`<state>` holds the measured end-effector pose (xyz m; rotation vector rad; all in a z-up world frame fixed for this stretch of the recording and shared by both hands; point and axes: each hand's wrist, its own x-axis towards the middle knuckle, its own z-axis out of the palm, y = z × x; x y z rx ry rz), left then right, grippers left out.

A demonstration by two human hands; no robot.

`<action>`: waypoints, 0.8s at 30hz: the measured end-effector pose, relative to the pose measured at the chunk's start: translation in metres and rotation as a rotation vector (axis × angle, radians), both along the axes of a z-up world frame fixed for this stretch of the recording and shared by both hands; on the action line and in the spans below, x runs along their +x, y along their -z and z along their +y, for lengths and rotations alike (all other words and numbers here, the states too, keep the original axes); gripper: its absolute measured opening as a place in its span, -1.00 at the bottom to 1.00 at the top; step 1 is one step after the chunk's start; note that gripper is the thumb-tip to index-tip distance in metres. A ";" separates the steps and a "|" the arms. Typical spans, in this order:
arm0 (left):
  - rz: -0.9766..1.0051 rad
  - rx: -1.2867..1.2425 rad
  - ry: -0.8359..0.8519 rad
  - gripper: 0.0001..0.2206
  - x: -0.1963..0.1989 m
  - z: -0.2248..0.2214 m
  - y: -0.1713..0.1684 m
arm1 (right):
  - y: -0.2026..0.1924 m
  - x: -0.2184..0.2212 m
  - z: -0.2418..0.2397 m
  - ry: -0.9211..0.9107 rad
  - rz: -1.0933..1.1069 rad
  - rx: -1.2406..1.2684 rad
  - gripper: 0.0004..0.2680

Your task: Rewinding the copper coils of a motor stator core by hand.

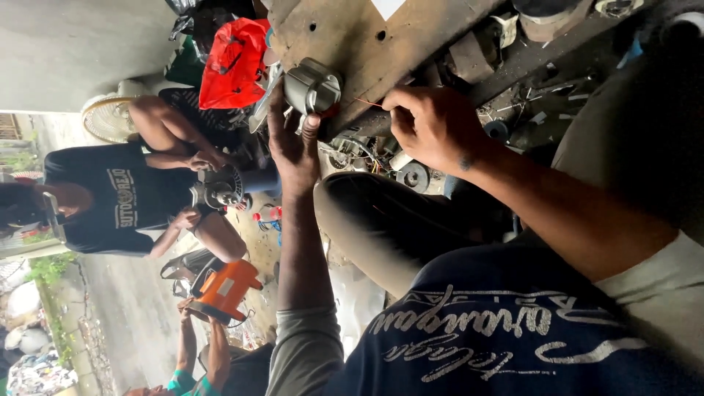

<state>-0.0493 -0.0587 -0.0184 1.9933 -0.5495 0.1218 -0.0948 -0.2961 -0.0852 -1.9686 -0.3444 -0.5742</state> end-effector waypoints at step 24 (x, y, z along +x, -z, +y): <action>-0.098 -0.133 -0.232 -0.42 -0.005 0.008 0.020 | 0.002 -0.063 0.004 -0.265 0.201 -0.032 -0.85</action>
